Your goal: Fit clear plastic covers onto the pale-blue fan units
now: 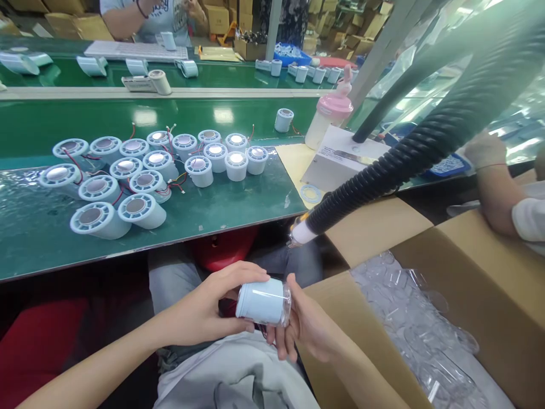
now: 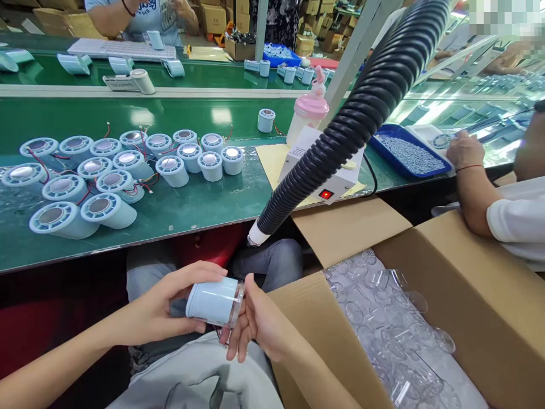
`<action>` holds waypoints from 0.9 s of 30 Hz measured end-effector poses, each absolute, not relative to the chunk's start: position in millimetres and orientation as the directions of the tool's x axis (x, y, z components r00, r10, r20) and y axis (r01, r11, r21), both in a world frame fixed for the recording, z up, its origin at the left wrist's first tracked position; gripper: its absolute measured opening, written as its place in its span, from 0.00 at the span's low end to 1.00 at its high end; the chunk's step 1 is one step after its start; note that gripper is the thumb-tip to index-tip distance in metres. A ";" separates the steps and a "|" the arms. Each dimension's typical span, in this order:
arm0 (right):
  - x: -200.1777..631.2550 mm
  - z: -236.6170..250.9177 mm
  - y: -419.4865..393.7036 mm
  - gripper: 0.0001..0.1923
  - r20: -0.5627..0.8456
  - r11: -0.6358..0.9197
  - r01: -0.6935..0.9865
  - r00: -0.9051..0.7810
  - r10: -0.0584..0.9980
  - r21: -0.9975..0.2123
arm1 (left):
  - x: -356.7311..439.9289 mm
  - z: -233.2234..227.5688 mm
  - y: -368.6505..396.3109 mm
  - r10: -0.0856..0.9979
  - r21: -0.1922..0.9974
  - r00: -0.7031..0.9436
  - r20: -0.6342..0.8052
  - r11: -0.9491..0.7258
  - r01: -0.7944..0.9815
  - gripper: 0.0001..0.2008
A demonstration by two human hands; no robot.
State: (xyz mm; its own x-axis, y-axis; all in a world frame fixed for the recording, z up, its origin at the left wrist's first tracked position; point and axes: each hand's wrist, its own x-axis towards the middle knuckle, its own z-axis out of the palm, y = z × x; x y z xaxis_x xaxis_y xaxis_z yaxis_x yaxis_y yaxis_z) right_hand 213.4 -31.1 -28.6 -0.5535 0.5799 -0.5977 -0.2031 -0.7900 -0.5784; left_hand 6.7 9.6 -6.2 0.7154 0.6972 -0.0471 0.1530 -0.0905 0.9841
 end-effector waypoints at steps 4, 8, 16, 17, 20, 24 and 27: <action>221.8 -31.6 -38.2 0.38 -0.145 -0.165 -0.046 -0.286 0.947 -0.985 | 7.2 -2.8 3.8 0.699 0.966 0.670 -0.248 0.226 0.122 0.28; 231.5 -30.6 -38.1 0.31 0.326 0.442 0.247 -0.398 0.858 -0.862 | 5.5 -3.7 2.0 0.689 0.943 0.650 -0.320 0.298 0.149 0.31; 227.3 -24.3 -39.8 0.26 -0.210 -0.281 -0.197 -0.319 0.924 -0.939 | 3.7 -0.4 8.1 0.637 0.969 0.741 -0.214 0.237 0.077 0.35; 227.5 -23.8 -39.3 0.26 -0.235 -0.300 -0.184 -0.308 0.922 -0.936 | 4.1 -0.8 8.5 0.621 0.955 0.748 -0.236 0.291 0.059 0.34; 228.5 -26.1 -39.1 0.27 -0.247 -0.283 -0.092 -0.285 0.926 -0.955 | 6.9 -5.5 8.3 0.582 0.908 0.760 -0.289 0.417 0.026 0.37; 222.9 -32.1 -44.8 0.30 -0.346 -0.393 -0.113 -0.300 0.889 -0.912 | 9.8 -17.1 3.2 0.550 0.843 0.778 -0.304 0.536 -0.050 0.37; 224.9 -33.6 -42.3 0.28 -0.341 -0.397 -0.117 -0.328 0.881 -0.911 | 5.4 -21.8 10.5 0.525 0.815 0.757 -0.390 0.580 0.017 0.33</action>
State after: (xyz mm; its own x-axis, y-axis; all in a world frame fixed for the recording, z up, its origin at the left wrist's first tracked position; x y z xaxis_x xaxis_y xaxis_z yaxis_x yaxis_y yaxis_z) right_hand 224.9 -42.3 -33.6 -0.3285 0.8806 -0.3415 -0.1166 -0.3966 -0.9106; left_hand 5.4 10.5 -21.8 0.7568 0.5249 -0.3896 0.0171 0.5799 0.8145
